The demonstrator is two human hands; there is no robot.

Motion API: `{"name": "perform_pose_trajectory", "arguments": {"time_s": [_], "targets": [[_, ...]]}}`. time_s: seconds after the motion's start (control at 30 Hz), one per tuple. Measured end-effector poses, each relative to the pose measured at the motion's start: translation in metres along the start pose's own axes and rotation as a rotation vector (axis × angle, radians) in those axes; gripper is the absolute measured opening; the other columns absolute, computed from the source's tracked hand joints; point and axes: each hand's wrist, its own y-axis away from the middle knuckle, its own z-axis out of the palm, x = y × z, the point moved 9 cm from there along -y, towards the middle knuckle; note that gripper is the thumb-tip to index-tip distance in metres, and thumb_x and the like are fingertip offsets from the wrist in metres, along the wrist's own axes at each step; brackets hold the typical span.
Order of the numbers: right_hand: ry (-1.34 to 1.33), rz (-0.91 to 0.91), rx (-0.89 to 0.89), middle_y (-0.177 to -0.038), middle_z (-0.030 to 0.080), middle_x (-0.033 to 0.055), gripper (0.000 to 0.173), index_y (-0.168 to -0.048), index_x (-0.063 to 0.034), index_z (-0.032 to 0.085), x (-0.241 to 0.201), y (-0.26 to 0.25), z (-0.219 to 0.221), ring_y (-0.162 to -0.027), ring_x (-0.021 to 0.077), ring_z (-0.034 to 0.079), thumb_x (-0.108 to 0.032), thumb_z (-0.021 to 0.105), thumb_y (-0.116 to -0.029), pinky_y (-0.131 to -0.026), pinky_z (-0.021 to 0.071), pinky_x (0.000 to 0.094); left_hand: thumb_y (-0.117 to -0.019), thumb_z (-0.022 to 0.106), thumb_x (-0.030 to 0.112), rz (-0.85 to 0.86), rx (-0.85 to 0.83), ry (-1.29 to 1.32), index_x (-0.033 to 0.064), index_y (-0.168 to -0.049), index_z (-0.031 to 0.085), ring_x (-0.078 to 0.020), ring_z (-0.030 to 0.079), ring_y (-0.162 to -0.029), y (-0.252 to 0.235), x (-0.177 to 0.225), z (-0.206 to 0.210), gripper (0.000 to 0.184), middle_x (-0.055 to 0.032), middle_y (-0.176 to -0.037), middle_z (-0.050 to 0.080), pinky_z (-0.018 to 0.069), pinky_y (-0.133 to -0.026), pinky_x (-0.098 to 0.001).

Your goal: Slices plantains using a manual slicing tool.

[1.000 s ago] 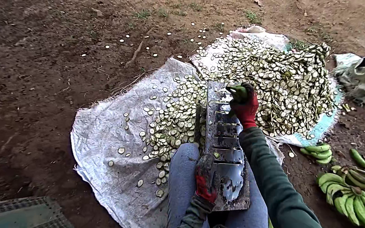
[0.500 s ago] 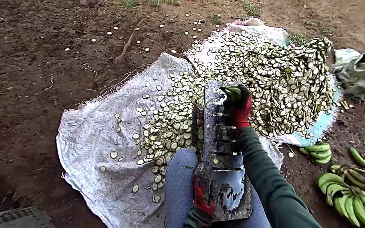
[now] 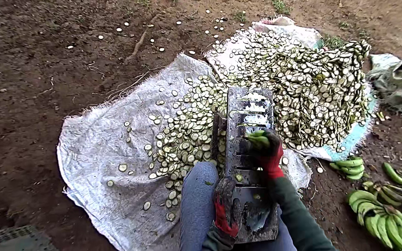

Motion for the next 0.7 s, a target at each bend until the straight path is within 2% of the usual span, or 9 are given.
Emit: {"name": "perform_pose_trajectory", "arguments": {"time_s": [0.13, 0.27, 0.3, 0.37, 0.43, 0.5, 0.53, 0.6, 0.7], "targets": [[0.095, 0.138, -0.134, -0.132, 0.061, 0.0245, 0.075, -0.14, -0.0031, 0.053, 0.03, -0.068, 0.048, -0.121, 0.0423, 0.06, -0.019, 0.086, -0.0743, -0.1, 0.0475, 0.0642, -0.1068, 0.038, 0.031, 0.027, 0.021, -0.018, -0.0009, -0.14, 0.053, -0.0225, 0.046, -0.141, -0.002, 0.001, -0.007, 0.048, -0.0221, -0.141, 0.056, 0.0303, -0.122, -0.0383], [0.009, 0.17, -0.057, -0.118, 0.069, 0.0242, 0.071, -0.126, 0.0041, 0.062, -0.01, 0.036, -0.01, -0.112, 0.0374, 0.067, -0.027, 0.088, -0.0675, -0.098, 0.0531, 0.0567, -0.1064, 0.039, 0.037, -0.005, 0.04, 0.037, -0.0047, -0.144, 0.047, -0.0233, 0.042, -0.144, 0.0, 0.002, -0.01, 0.056, -0.0254, -0.145, 0.052, 0.0268, -0.124, -0.0388], [-0.026, 0.158, -0.033, -0.118, 0.07, 0.0225, 0.069, -0.125, 0.0011, 0.061, -0.029, 0.077, -0.032, -0.114, 0.0348, 0.067, -0.031, 0.088, -0.0699, -0.101, 0.0521, 0.0543, -0.1042, 0.041, 0.037, -0.032, 0.052, 0.084, -0.0121, -0.142, 0.047, -0.0254, 0.044, -0.143, -0.001, 0.004, -0.012, 0.062, -0.0305, -0.143, 0.052, 0.028, -0.123, -0.0387], [-0.092, 0.157, -0.036, -0.131, 0.067, 0.0044, 0.068, -0.133, -0.024, 0.052, -0.058, 0.142, -0.063, -0.129, 0.0203, 0.06, -0.04, 0.086, -0.077, -0.112, 0.0468, 0.0449, -0.1026, 0.045, 0.04, -0.104, 0.069, 0.206, -0.0156, -0.139, 0.047, -0.0221, 0.046, -0.139, -0.005, 0.003, -0.015, 0.066, -0.0314, -0.142, 0.051, 0.0313, -0.121, -0.0342], [-0.135, 0.106, -0.029, -0.136, 0.064, -0.0029, 0.069, -0.136, -0.0321, 0.049, -0.065, 0.158, -0.066, -0.133, 0.0151, 0.057, -0.04, 0.085, -0.0775, -0.118, 0.0423, 0.0433, -0.1027, 0.043, 0.051, -0.072, 0.086, 0.294, -0.0088, -0.146, 0.043, -0.0191, 0.039, -0.145, -0.006, 0.008, -0.015, 0.074, -0.0274, -0.15, 0.045, 0.0276, -0.123, -0.0341], [-0.116, 0.044, -0.047, -0.132, 0.066, 0.0035, 0.064, -0.134, -0.0242, 0.051, -0.054, 0.119, -0.045, -0.129, 0.018, 0.059, -0.041, 0.082, -0.0801, -0.118, 0.0391, 0.0455, -0.104, 0.038, 0.057, 0.015, 0.051, 0.258, 0.0082, -0.155, 0.037, -0.0175, 0.027, -0.153, -0.02, 0.019, -0.012, 0.071, -0.017, -0.161, 0.036, 0.02, -0.127, -0.0383], [-0.075, 0.015, -0.047, -0.125, 0.07, 0.0104, 0.06, -0.128, -0.0152, 0.056, -0.046, 0.09, -0.029, -0.124, 0.0235, 0.063, -0.041, 0.081, -0.0804, -0.115, 0.0414, 0.049, -0.1051, 0.042, 0.051, 0.04, 0.044, 0.247, 0.0064, -0.155, 0.037, -0.0212, 0.026, -0.153, -0.042, 0.025, -0.009, 0.067, -0.0198, -0.161, 0.036, 0.0195, -0.127, -0.0415], [-0.004, 0.025, -0.087, -0.114, 0.072, 0.0236, 0.056, -0.115, 0.0035, 0.067, -0.031, 0.046, -0.001, -0.111, 0.0386, 0.068, -0.034, 0.081, -0.0759, -0.102, 0.0483, 0.0589, -0.1012, 0.056, 0.024, -0.062, 0.061, 0.298, -0.004, -0.146, 0.048, -0.0256, 0.041, -0.145, -0.091, 0.026, 0.006, 0.053, -0.0249, -0.152, 0.046, 0.0316, -0.121, -0.0401], [0.039, 0.184, -0.242, -0.125, 0.067, 0.0266, 0.071, -0.127, 0.0081, 0.061, -0.022, 0.017, 0.017, -0.119, 0.043, 0.063, -0.027, 0.085, -0.0707, -0.103, 0.048, 0.0603, -0.0957, 0.062, 0.002, -0.287, 0.038, 0.235, -0.0035, -0.131, 0.062, -0.0254, 0.065, -0.119, -0.157, 0.017, 0.019, 0.036, -0.0193, -0.129, 0.067, 0.0496, -0.105, -0.0404]]}}
